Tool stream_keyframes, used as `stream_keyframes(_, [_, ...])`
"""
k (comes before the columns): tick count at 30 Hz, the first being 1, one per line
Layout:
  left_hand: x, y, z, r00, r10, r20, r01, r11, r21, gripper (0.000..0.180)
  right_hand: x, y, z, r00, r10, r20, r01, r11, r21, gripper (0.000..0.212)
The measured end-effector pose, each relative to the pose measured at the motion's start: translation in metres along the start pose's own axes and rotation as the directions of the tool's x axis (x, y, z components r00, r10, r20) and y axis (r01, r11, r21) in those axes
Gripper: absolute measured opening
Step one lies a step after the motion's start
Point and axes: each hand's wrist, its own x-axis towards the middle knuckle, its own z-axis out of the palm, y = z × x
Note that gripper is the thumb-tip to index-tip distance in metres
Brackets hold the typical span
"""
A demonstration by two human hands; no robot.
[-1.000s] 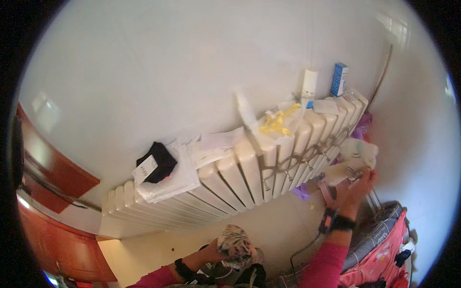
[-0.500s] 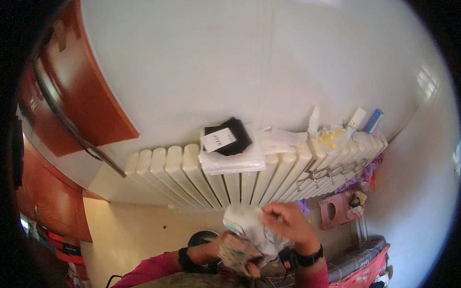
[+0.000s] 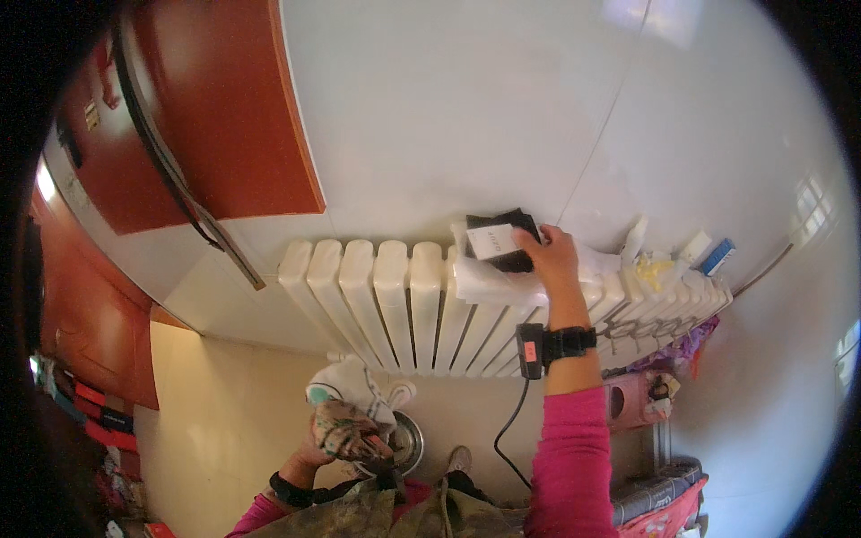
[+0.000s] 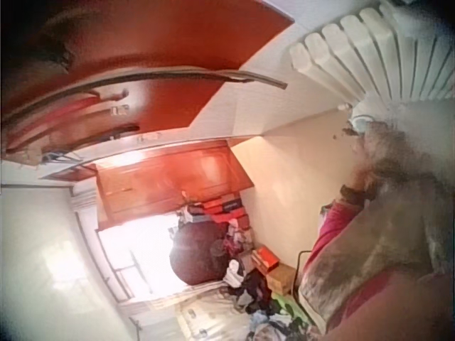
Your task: The person washes a small cloth in a metal basin, wrings it out, and places it on a bed. They then pick up and fold several garments and small items, arranging them on the bed. The person also handles small boxes and packets near a radiator before returning to wring the cloth and wipe the radiator.
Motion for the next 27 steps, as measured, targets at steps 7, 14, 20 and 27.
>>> stream_keyframes(7, [-0.003,0.003,-0.018,0.993,0.113,-0.027,-0.086,0.873,0.481,0.038,-0.022,0.022,-0.016,0.973,0.185,-0.137,-0.201,0.972,-0.120,0.087])
stream_keyframes(14, [0.010,0.011,-0.015,0.998,0.053,-0.015,-0.053,0.999,-0.005,0.028,-0.013,-0.013,-0.012,0.986,0.143,-0.086,-0.163,0.931,-0.328,0.091])
stream_keyframes(20, [0.004,0.014,-0.024,0.971,0.229,-0.063,-0.182,0.890,0.419,0.035,-0.024,-0.031,-0.010,0.907,0.388,0.163,-0.403,0.913,0.071,0.077])
stream_keyframes(27, [-0.005,0.000,-0.039,0.937,0.348,-0.030,-0.257,0.746,0.615,0.032,-0.032,-0.033,0.011,0.981,0.195,0.028,-0.186,0.875,0.447,0.064])
